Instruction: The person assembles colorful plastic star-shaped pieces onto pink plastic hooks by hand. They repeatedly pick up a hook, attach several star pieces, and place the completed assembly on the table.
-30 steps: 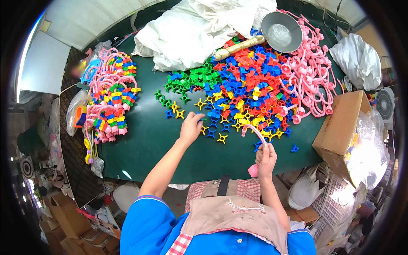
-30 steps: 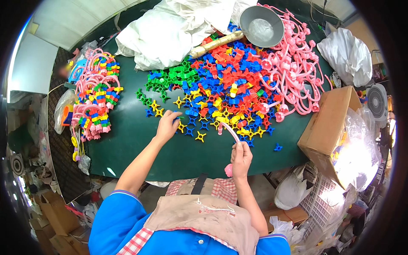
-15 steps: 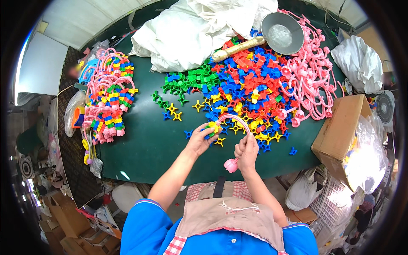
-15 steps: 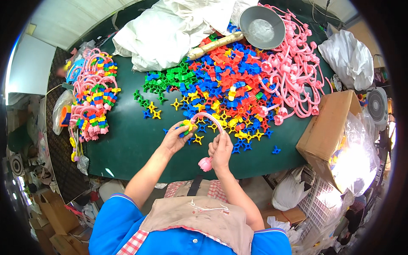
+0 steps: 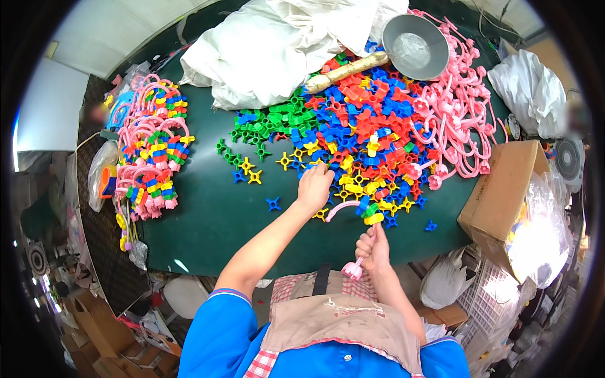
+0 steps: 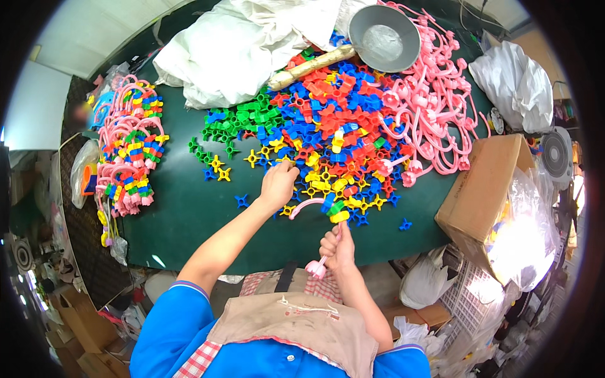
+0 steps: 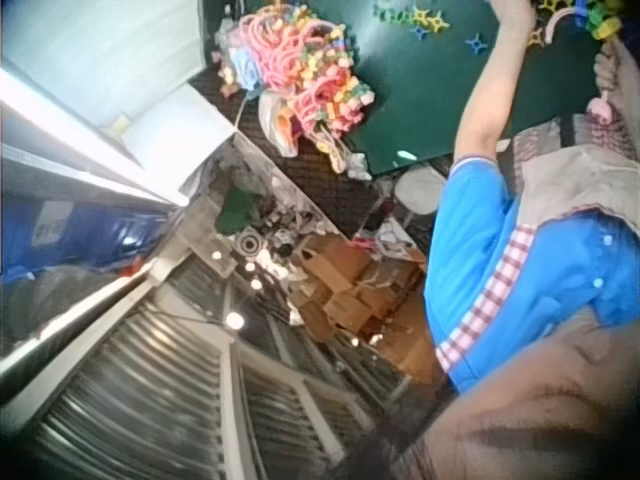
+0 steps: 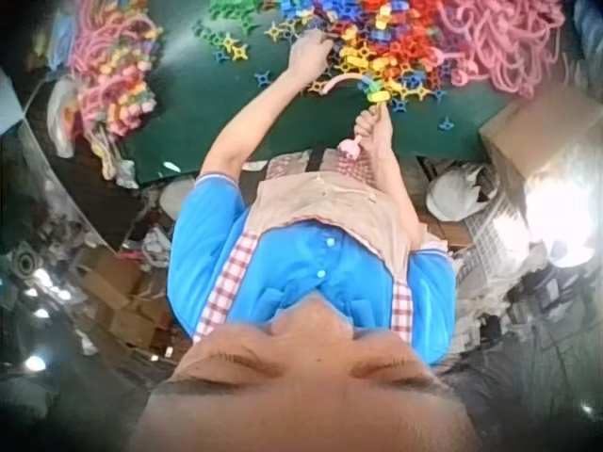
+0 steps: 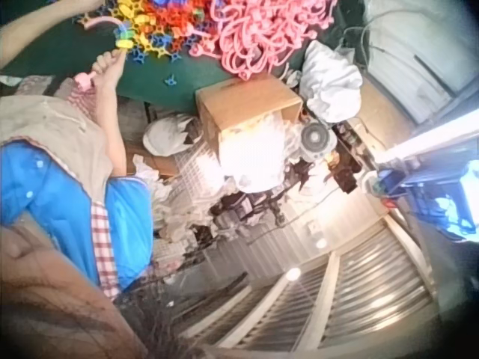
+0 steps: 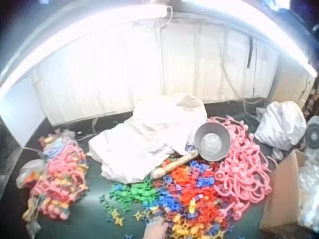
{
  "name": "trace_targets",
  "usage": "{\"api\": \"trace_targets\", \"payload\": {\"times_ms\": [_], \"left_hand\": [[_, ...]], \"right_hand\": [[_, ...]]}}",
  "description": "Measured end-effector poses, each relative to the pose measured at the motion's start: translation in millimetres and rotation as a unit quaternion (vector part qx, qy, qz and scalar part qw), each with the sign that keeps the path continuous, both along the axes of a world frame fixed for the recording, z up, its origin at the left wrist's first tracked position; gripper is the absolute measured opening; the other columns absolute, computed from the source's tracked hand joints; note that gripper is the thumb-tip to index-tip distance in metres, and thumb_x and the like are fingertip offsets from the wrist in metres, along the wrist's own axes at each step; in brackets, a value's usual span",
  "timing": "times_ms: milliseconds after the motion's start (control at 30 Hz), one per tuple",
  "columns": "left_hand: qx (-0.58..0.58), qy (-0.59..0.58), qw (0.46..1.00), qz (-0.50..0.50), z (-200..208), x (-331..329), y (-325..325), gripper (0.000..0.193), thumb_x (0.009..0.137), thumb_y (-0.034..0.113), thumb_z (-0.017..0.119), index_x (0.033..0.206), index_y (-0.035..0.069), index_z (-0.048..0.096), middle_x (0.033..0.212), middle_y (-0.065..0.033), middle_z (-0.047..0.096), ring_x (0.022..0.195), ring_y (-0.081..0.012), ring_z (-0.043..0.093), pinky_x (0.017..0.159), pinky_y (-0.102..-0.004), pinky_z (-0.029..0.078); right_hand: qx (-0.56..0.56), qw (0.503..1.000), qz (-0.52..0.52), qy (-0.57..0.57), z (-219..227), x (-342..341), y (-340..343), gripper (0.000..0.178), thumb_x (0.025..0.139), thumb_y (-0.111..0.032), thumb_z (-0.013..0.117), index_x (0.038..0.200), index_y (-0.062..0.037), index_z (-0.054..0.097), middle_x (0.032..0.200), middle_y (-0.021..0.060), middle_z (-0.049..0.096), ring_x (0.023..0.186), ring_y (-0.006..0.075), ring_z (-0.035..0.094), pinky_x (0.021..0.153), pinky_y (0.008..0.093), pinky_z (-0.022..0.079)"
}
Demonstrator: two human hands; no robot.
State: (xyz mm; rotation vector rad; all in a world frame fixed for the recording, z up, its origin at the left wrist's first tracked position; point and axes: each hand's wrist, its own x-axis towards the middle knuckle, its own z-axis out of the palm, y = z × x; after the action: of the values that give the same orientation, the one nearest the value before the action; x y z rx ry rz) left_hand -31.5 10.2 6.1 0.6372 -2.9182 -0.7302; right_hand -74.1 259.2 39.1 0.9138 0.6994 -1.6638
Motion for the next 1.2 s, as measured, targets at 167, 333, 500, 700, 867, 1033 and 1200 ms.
{"api": "trace_targets", "payload": {"times_ms": [167, 333, 500, 700, 867, 1033, 1200], "left_hand": [[-0.023, -0.068, 0.997, -0.023, -7.8, -7.7, 4.0, 0.011, 0.08, 0.004, 0.06, 0.09, 0.002, 0.063, 0.106, -0.0174, 0.058, 0.098, -0.0351, 0.062, 0.079, -0.0468, 0.053], [0.069, 0.057, 0.995, 0.039, -15.8, 8.9, -17.6, 0.015, 0.077, 0.005, 0.068, 0.092, 0.005, 0.072, 0.093, -0.014, 0.065, 0.083, -0.0311, 0.068, 0.072, -0.0429, 0.056], [0.74, 0.092, 0.617, 0.252, 29.3, -2.9, 25.1, 0.026, 0.092, 0.017, 0.073, 0.114, 0.007, 0.065, 0.099, -0.0068, 0.073, 0.089, -0.0164, 0.072, 0.071, -0.0283, 0.057], [0.728, -0.066, 0.679, 0.069, 63.4, 13.9, 2.7, 0.023, 0.1, 0.026, 0.063, 0.111, 0.006, 0.062, 0.08, 0.0025, 0.063, 0.068, -0.0087, 0.056, 0.068, -0.0281, 0.048], [0.37, -0.063, 0.914, 0.153, 161.0, 56.6, 41.0, 0.088, 0.076, 0.028, 0.083, 0.147, 0.004, 0.039, 0.068, 0.0013, 0.043, 0.061, -0.0106, 0.042, 0.058, -0.0289, 0.039], [0.416, -0.029, 0.859, 0.296, 103.1, 160.5, 5.3, 0.028, 0.093, 0.013, 0.068, 0.116, 0.0, 0.07, 0.098, -0.0036, 0.071, 0.082, -0.0077, 0.059, 0.073, -0.0233, 0.048], [0.147, -0.036, 0.936, 0.319, 30.1, 271.6, -14.2, 0.027, 0.088, 0.011, 0.069, 0.114, 0.004, 0.072, 0.096, -0.0109, 0.068, 0.086, -0.0225, 0.065, 0.072, -0.0347, 0.051]], "right_hand": [[0.018, 0.992, -0.03, 0.123, 17.3, -36.1, -11.7, 0.041, 0.106, -0.047, 0.043, 0.076, -0.0195, 0.044, 0.052, -0.0077, 0.023, 0.042, 0.0054, 0.018, 0.038, 0.0225, 0.014], [0.012, 0.975, -0.056, 0.214, 31.3, -52.2, -20.9, 0.04, 0.108, -0.046, 0.04, 0.079, -0.0178, 0.044, 0.053, -0.0071, 0.023, 0.043, 0.0048, 0.018, 0.038, 0.0226, 0.015], [0.012, 0.967, -0.096, 0.236, 40.6, -51.8, -29.9, 0.042, 0.108, -0.047, 0.038, 0.079, -0.017, 0.042, 0.054, -0.0061, 0.024, 0.042, 0.0056, 0.018, 0.038, 0.0239, 0.015], [0.003, 0.932, 0.196, 0.304, 15.7, -34.4, -6.3, 0.037, 0.106, -0.045, 0.044, 0.09, -0.012, 0.049, 0.059, -0.0039, 0.036, 0.048, 0.0083, 0.035, 0.043, 0.0236, 0.032], [0.294, 0.606, 0.227, 0.703, -28.3, -197.2, 5.1, 0.043, 0.09, -0.022, 0.068, 0.126, -0.0001, 0.057, 0.103, 0.0113, 0.063, 0.089, 0.019, 0.062, 0.073, 0.0352, 0.052], [0.551, 0.163, 0.343, 0.743, -58.9, -318.5, 27.8, 0.033, 0.082, -0.027, 0.071, 0.109, -0.0099, 0.068, 0.105, 0.0163, 0.066, 0.099, 0.0365, 0.064, 0.084, 0.0525, 0.05], [0.305, 0.496, 0.18, 0.793, 4.3, -270.6, 9.3, 0.024, 0.099, -0.015, 0.06, 0.117, 0.0005, 0.062, 0.089, 0.0069, 0.065, 0.078, 0.0122, 0.057, 0.07, 0.0299, 0.047]]}}
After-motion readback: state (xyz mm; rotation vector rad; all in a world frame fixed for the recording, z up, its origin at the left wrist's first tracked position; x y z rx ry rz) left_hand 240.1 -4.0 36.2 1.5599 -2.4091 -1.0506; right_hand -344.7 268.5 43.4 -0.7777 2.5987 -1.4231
